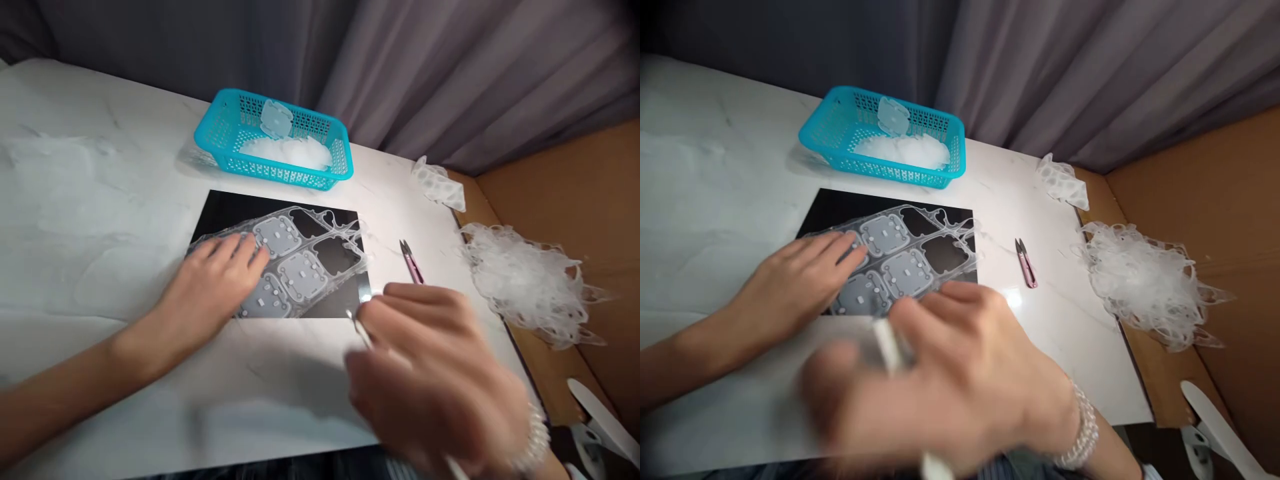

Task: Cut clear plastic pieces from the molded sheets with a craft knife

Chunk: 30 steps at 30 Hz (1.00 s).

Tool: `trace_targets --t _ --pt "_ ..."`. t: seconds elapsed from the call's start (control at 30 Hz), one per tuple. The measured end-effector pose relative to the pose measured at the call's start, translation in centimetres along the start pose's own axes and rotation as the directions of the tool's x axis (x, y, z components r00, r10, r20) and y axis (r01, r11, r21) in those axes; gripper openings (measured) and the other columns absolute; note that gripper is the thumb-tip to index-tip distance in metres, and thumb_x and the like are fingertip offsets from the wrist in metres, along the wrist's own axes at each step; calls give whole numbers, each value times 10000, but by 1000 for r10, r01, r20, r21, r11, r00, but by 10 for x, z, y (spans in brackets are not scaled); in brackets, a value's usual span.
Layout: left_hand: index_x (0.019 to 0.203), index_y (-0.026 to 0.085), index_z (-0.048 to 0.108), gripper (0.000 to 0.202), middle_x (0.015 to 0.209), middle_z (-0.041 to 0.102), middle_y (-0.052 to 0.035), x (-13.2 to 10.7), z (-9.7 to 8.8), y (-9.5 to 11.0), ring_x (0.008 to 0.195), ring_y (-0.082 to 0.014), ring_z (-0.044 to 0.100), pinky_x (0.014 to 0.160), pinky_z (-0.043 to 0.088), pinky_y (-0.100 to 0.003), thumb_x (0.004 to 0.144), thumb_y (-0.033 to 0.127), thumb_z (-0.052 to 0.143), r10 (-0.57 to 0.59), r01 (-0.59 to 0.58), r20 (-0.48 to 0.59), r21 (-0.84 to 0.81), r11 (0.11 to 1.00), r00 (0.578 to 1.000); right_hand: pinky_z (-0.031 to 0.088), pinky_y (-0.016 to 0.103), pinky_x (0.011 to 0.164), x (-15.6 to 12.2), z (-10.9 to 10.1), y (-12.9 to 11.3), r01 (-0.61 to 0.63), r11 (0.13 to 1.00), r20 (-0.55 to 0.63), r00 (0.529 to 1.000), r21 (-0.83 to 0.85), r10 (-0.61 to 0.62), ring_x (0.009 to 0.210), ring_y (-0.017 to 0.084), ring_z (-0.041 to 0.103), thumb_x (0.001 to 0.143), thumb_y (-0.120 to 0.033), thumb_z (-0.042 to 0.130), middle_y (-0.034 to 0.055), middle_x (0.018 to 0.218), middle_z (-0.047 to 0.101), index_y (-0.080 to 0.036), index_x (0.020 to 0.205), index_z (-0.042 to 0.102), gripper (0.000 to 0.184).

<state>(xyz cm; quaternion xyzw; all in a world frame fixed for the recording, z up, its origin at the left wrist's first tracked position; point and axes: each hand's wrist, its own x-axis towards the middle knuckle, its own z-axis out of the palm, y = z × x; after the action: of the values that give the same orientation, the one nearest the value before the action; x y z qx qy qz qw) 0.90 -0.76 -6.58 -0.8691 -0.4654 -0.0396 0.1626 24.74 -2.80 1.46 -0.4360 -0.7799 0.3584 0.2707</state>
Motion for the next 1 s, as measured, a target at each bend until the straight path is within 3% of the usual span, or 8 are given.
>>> trace_targets --t 0.07,0.13,0.23,0.37,0.6,0.73,0.87,1.0 --pt "1107 77 660 369 1106 698 -178 -7 3 7 1030 -312 658 814 559 -414 827 0 433 96 -101 -106 -33 994 990 416 330 519 13 4 16 76 993 52 996 -85 -72 499 159 458 908 -529 478 -18 632 563 -305 962 630 276" --pt "1126 74 658 349 1115 704 -177 -15 9 16 1046 -304 658 859 546 -407 843 49 456 174 -187 -165 -63 980 971 429 320 544 19 15 37 -7 999 -55 998 -45 4 537 159 488 973 -513 363 -14 683 558 -278 1106 546 326" --pt "1159 78 644 332 1182 685 -192 -27 20 27 1111 -326 637 939 507 -441 867 128 493 205 -225 -182 -93 970 962 481 327 613 21 39 66 -192 961 -174 958 198 227 589 161 541 985 -503 375 -25 681 536 -263 1053 497 277" --pt "1239 70 593 386 1296 621 -217 -34 28 30 1181 -355 597 990 476 -470 873 174 525 188 -209 -155 -134 969 970 532 342 671 31 55 95 -239 885 -197 921 400 338 679 171 596 968 -466 438 -13 735 541 -251 986 522 231" --pt "1298 70 550 448 1314 601 -209 -37 30 27 1224 -361 554 1031 454 -474 874 211 517 182 -208 -135 -207 956 974 535 295 636 59 10 141 -200 926 -569 741 322 357 731 160 569 920 -462 463 8 810 506 -227 869 562 260" --pt "1296 68 554 453 1293 604 -204 -36 26 26 1207 -350 555 1015 464 -458 878 241 537 199 -215 -87 -245 945 976 455 251 525 48 9 119 -180 901 -563 727 396 393 649 140 530 951 -464 429 4 737 476 -204 947 652 343" --pt "1289 80 562 439 1284 612 -193 -34 22 24 1189 -343 561 989 472 -458 888 255 541 208 -220 -74 -263 939 975 471 272 517 25 48 71 -292 885 -396 811 364 431 612 155 563 934 -385 538 -5 680 541 -245 1042 616 194" --pt "1311 81 549 456 1346 584 -205 -38 22 27 1239 -346 540 1022 442 -468 901 281 545 200 -214 -79 -249 945 976 544 281 567 11 80 47 -357 895 -270 864 266 425 632 164 642 877 -351 653 11 718 679 -242 926 623 123"
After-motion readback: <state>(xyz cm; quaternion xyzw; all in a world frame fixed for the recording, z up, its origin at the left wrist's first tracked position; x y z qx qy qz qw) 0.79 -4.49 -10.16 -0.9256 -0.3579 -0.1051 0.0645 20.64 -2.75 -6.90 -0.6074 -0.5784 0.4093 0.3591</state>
